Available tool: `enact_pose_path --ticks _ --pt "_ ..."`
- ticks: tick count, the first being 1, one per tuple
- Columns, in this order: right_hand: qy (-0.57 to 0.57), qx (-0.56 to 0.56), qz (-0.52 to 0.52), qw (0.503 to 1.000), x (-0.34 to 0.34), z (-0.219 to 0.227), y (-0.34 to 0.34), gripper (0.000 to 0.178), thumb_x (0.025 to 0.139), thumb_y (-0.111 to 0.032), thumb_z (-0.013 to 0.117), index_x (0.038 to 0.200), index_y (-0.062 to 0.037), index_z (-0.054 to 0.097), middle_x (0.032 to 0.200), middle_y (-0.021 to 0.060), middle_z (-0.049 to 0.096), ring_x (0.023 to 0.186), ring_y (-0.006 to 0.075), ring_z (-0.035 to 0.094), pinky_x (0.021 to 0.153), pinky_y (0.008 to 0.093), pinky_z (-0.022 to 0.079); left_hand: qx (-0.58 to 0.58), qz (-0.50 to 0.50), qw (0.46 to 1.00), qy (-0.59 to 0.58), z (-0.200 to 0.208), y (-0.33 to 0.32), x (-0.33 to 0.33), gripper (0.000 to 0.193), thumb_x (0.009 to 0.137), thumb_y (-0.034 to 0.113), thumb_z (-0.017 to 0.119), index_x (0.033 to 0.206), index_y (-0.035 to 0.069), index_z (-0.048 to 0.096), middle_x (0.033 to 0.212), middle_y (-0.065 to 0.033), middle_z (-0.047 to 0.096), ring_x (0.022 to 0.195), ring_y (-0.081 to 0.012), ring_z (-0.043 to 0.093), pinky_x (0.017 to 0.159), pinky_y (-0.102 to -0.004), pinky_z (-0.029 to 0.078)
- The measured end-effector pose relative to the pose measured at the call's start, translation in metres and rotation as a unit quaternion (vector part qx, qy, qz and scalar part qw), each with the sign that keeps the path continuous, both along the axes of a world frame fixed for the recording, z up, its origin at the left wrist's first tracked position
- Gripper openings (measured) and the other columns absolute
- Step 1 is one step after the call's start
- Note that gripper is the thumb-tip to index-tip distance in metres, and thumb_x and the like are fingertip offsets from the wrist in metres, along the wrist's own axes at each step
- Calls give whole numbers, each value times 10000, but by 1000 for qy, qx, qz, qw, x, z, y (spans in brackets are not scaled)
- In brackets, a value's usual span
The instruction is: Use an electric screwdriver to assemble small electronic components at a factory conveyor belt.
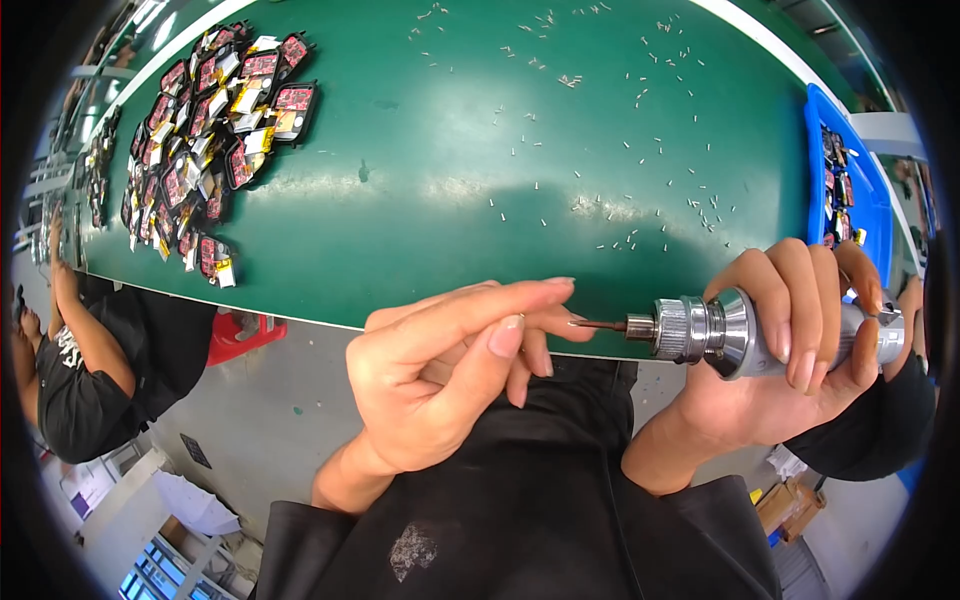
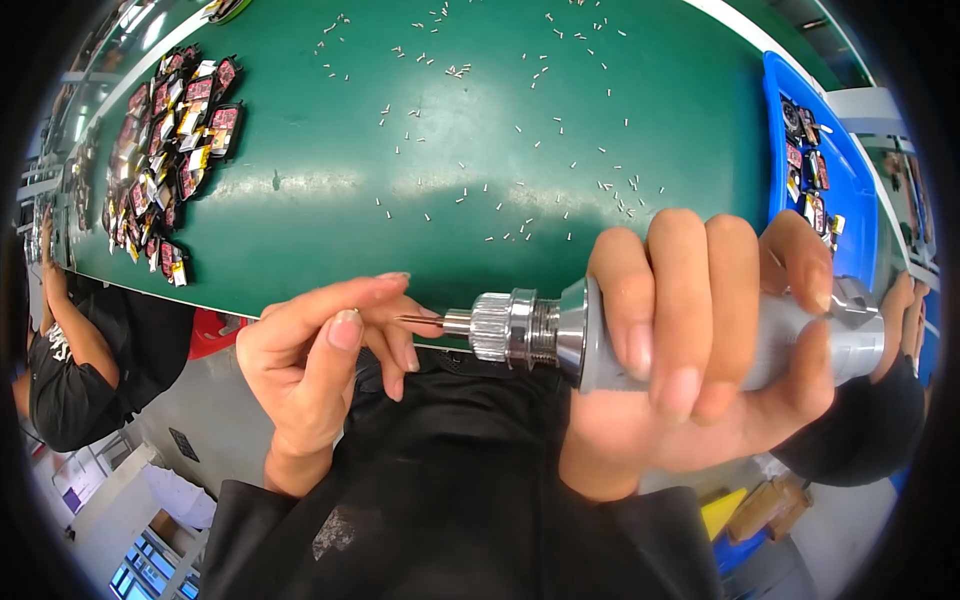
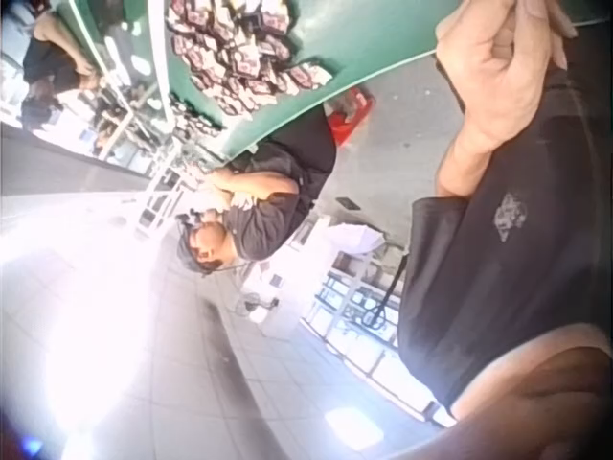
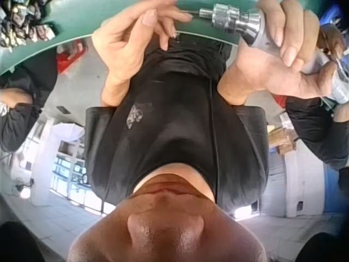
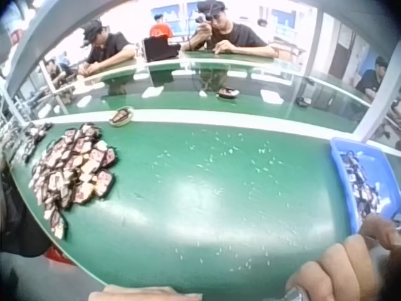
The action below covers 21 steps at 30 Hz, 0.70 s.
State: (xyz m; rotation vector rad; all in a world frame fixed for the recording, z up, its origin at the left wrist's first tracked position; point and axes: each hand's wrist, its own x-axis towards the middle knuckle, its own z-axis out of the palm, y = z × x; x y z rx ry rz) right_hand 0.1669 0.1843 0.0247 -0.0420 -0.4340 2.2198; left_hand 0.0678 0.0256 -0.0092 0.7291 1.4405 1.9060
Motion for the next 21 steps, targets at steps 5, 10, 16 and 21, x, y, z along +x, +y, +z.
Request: enact_pose_path --ticks 5,10,16,21 --pt "28 6 8 1000 -1 1 -1 91 821 -114 574 857 -103 491 529 -34 411 514 79 426 559 229 386 11 -6 999 -42 1 -1 4 232 910 -72 515 1102 -139 625 887 -227 698 603 -146 623 515 -230 507" --pt "35 -18 -9 999 -1 1 -1 97 808 -88 569 845 -100 479 531 -31 410 496 79 422 557 237 395 16 -8 1000 -18 -6 -4 -4 196 868 -85 582 1047 -134 648 864 -224 699 618 -150 632 506 -225 503" --pt "30 -28 -13 999 -1 -3 0 113 793 -65 573 842 -90 475 535 -23 406 494 82 420 556 242 395 8 14 999 34 -7 -2 -3 133 864 14 636 922 -103 659 707 -204 662 556 -209 616 525 -299 532" --pt "34 -26 -18 999 -3 -1 -3 114 791 -64 570 844 -92 473 537 -19 406 499 84 417 558 243 394 54 0 998 42 -10 -1 -2 194 915 90 589 827 -76 638 707 -191 658 549 -202 588 480 -296 483"
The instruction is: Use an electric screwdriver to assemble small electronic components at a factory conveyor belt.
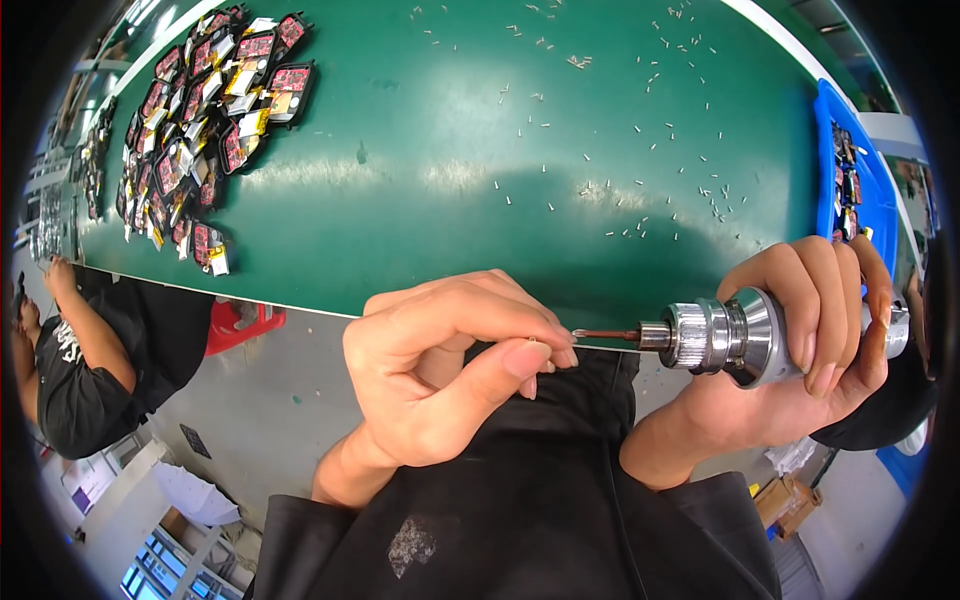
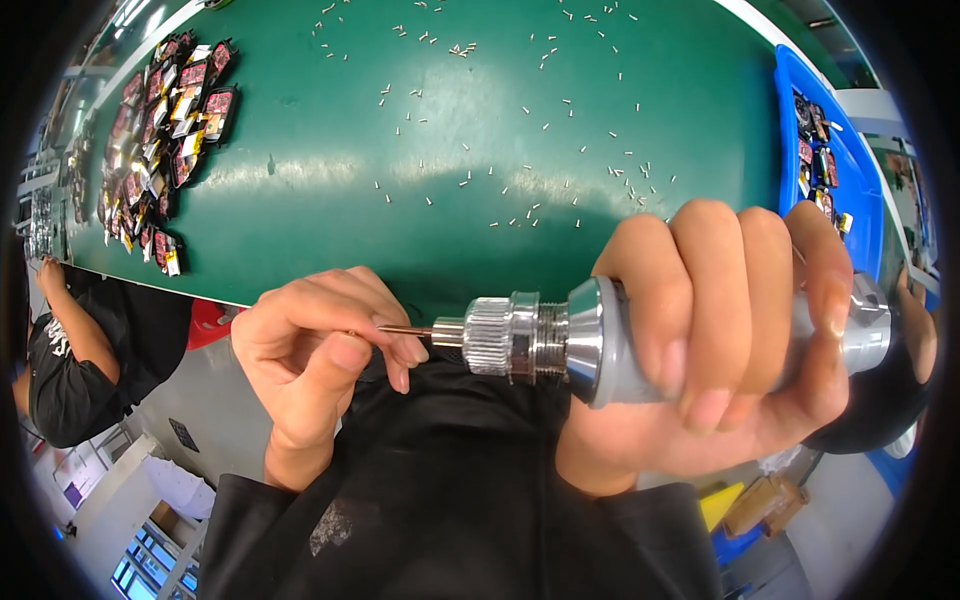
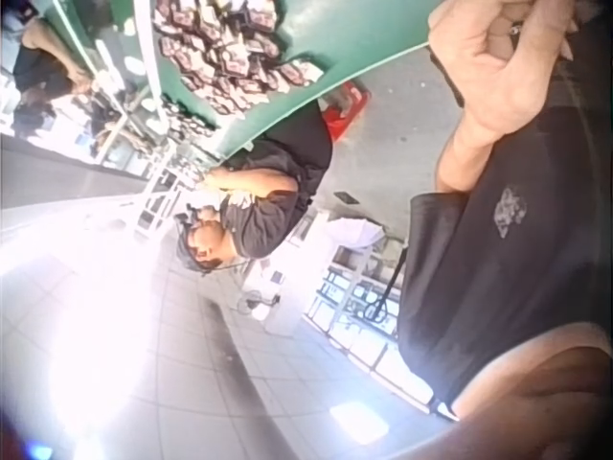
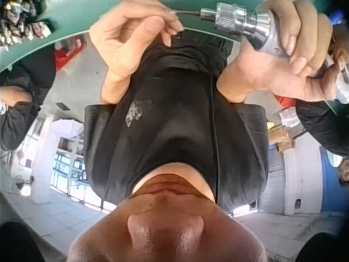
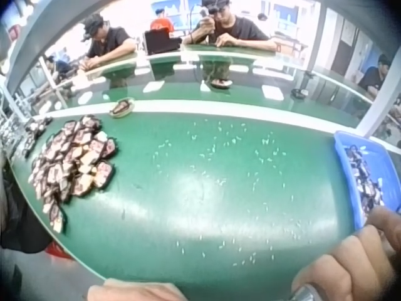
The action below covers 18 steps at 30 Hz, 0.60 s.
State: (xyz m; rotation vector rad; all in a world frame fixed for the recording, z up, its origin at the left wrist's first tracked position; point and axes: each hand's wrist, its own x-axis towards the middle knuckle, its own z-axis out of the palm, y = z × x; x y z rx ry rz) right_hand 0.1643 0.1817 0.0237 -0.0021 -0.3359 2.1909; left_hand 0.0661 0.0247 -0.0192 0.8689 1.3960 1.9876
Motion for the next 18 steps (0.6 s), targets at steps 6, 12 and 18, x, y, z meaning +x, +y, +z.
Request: enact_pose_path --ticks 6,12,18 --pt "6 -10 25 1000 -6 0 -8 112 796 -72 566 845 -94 469 538 -16 407 504 86 412 568 240 397 20 -62 994 -87 3 -2 4 230 954 78 530 874 -106 641 780 -175 667 581 -154 566 524 -254 462" --pt "-8 9 51 999 -2 -6 -8 114 814 -82 552 869 -104 455 540 -21 414 513 84 417 579 235 397 38 -78 995 -54 0 -3 2 252 974 90 498 867 -96 630 756 -155 656 558 -136 536 494 -255 437" --pt "-20 46 56 997 2 -5 -7 116 827 -69 551 874 -98 448 532 -21 420 502 86 429 575 242 385 -76 -71 992 76 7 -6 -2 71 868 -30 581 820 -74 609 716 -138 637 562 -198 574 502 -288 456"
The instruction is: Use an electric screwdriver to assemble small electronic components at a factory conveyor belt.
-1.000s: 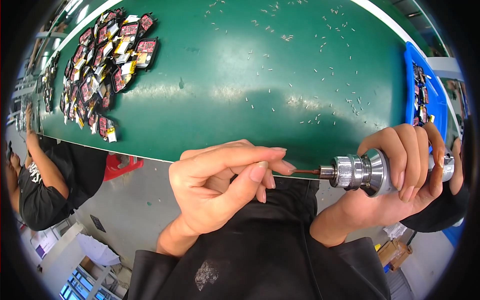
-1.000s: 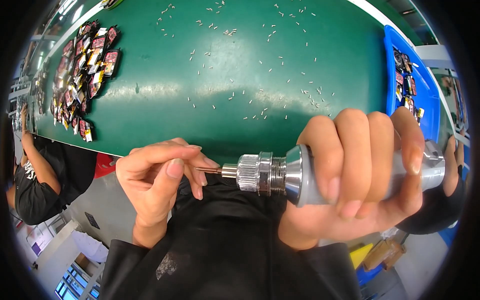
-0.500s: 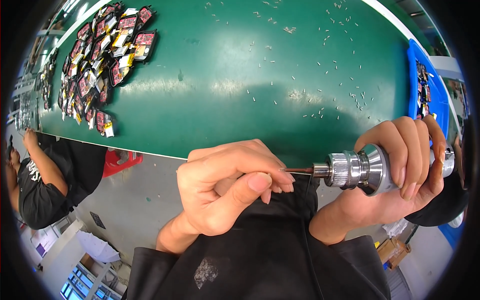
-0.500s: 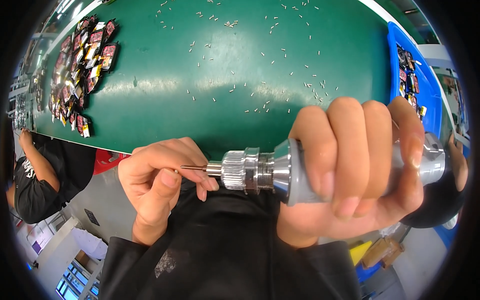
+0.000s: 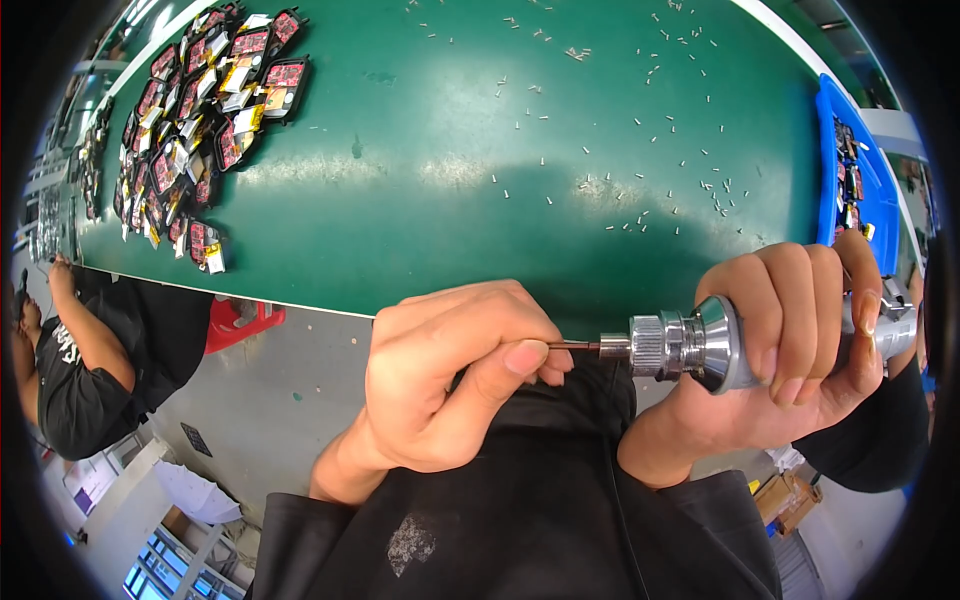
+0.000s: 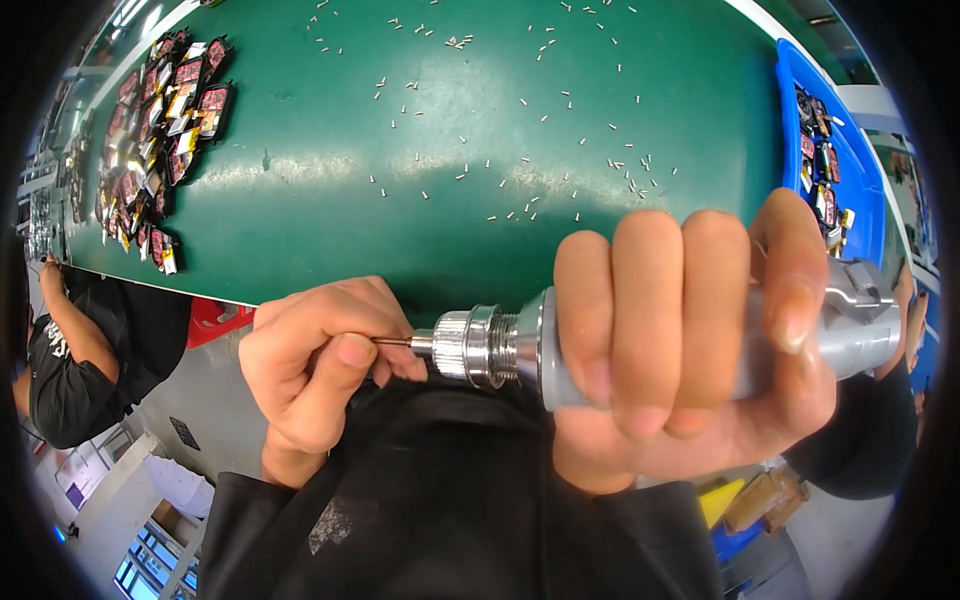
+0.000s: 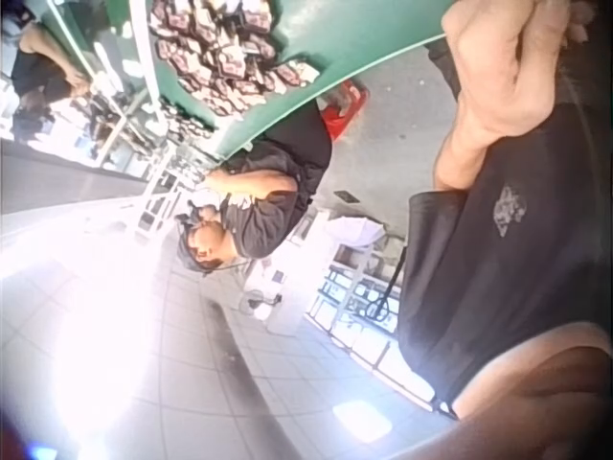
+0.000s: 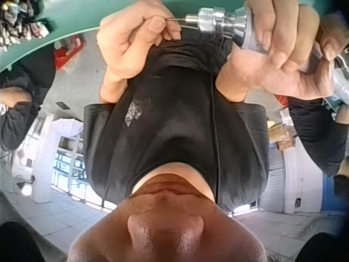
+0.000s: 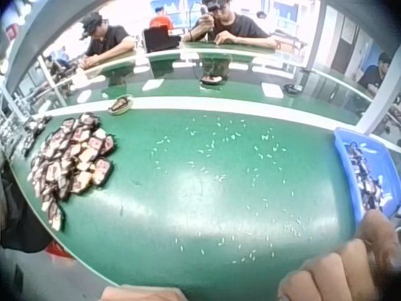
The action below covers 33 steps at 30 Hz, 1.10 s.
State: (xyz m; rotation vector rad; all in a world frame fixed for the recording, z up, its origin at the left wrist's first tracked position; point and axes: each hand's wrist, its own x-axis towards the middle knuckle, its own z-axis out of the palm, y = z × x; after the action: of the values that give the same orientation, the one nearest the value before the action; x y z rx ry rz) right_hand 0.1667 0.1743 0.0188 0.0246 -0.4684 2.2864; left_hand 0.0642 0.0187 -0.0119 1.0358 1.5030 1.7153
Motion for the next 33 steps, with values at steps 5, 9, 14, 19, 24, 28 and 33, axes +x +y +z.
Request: enact_pose_path --ticks 5,9,14,19,24,28,33 --pt "-37 28 30 998 3 -5 6 115 844 -74 566 881 -83 457 528 -20 422 501 87 434 550 249 357 27 27 976 212 -11 9 0 44 805 -48 618 780 -71 589 667 -128 609 550 -236 574 507 -310 458" --pt "-27 20 32 999 -3 -16 8 110 852 -74 562 887 -74 458 534 -21 418 510 86 435 550 253 358 17 25 977 209 -17 11 -3 175 889 67 584 821 -92 613 661 -134 617 541 -215 563 512 -305 449" --pt "-4 1 -2 1000 -4 -13 16 78 881 -89 524 895 -66 450 563 -12 395 522 95 420 559 266 360 4 58 970 236 1 19 -19 339 960 195 526 951 -124 641 722 -151 644 565 -173 549 518 -278 422" --pt "-73 -18 -46 996 6 -23 15 109 893 -209 457 888 -100 465 533 -8 398 526 131 423 572 297 372 -84 160 928 327 22 13 -63 69 795 -83 644 755 -28 635 557 -65 564 470 -153 493 457 -270 378" --pt "-100 -65 -62 991 14 -28 9 103 867 -186 475 856 -90 438 537 11 389 518 142 411 563 307 377 -189 179 884 390 62 59 -116 286 903 9 551 624 -39 506 551 -57 558 503 -127 529 493 -243 387" --pt "-104 -80 -47 990 16 -31 7 101 853 -164 488 844 -81 431 544 22 397 518 151 413 563 319 395 -118 161 885 420 52 140 -185 215 877 52 568 1078 -20 553 851 -189 631 772 -345 630 721 -427 469" --pt "-99 -40 -24 994 13 -35 9 102 838 -174 482 845 -85 431 549 44 415 544 178 444 593 335 408 -284 228 779 511 15 224 -241 553 799 308 703 1217 -9 529 1127 -219 582 1049 -363 578 906 -437 465"
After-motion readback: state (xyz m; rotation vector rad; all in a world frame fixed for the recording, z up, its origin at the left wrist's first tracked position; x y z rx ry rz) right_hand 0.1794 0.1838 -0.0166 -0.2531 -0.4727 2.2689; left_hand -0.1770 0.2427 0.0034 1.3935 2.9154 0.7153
